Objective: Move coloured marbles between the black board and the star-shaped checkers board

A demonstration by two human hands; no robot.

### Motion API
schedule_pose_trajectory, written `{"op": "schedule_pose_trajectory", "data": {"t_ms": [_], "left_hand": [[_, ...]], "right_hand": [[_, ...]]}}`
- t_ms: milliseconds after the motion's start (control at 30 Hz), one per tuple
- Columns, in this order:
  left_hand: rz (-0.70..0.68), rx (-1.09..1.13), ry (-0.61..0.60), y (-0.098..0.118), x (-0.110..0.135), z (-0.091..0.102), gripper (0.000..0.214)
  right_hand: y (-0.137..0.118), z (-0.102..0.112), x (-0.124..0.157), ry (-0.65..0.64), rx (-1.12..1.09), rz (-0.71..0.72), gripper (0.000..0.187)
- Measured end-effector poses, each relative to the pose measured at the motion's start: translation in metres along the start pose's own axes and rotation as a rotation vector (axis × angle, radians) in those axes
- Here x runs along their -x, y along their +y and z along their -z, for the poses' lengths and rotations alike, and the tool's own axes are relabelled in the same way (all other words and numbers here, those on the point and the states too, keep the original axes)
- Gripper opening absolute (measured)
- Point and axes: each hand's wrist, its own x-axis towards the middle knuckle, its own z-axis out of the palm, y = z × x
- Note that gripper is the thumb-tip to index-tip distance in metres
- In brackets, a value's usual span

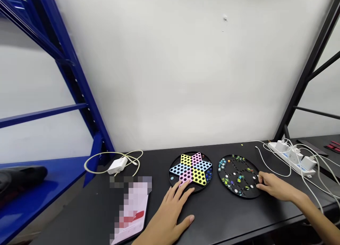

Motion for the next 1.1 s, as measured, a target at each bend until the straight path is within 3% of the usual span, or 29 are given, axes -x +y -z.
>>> {"op": "schedule_pose_trajectory", "data": {"t_ms": [133, 300, 367, 467, 567, 633, 767, 867, 967, 1033, 1100], "left_hand": [[0.001, -0.006, 0.001, 0.0, 0.001, 0.0, 0.064], [-0.013, -0.009, 0.022, 0.0, 0.001, 0.001, 0.064], [-0.004, -0.016, 0.004, 0.0, 0.0, 0.0, 0.063], [0.003, -0.02, -0.002, -0.001, 0.0, 0.0, 0.063], [0.005, -0.016, -0.002, 0.0, 0.0, 0.001, 0.063], [0.012, -0.015, -0.022, 0.0, 0.0, 0.002, 0.062], [0.005, -0.002, -0.02, 0.0, 0.0, 0.001, 0.062], [0.01, 0.001, -0.01, -0.001, 0.0, 0.0, 0.063], [0.002, 0.005, 0.007, -0.003, 0.002, -0.001, 0.065], [-0.01, 0.004, 0.021, -0.003, 0.003, 0.0, 0.067], [-0.013, -0.006, 0.026, -0.004, 0.004, -0.001, 0.067]], "right_hand": [[-0.011, -0.001, 0.0, 0.04, -0.224, 0.043, 0.03], [-0.026, 0.023, -0.012, 0.109, -1.007, 0.016, 0.03], [-0.026, 0.024, -0.02, 0.102, -1.099, -0.02, 0.028], [-0.021, 0.012, -0.032, 0.158, -0.825, -0.055, 0.032], [-0.012, -0.005, -0.042, 0.289, -0.366, 0.019, 0.029], [-0.007, -0.012, -0.047, 0.283, -0.154, 0.065, 0.02], [0.002, -0.014, -0.049, 0.188, 0.049, 0.076, 0.014], [0.0, -0.01, -0.051, 0.209, 0.069, 0.077, 0.012], [-0.026, -0.009, -0.06, 0.286, -0.044, 0.117, 0.022], [-0.061, -0.011, -0.072, 0.332, -0.143, 0.185, 0.029], [-0.104, -0.019, -0.088, 0.286, -0.18, 0.274, 0.029]]}}
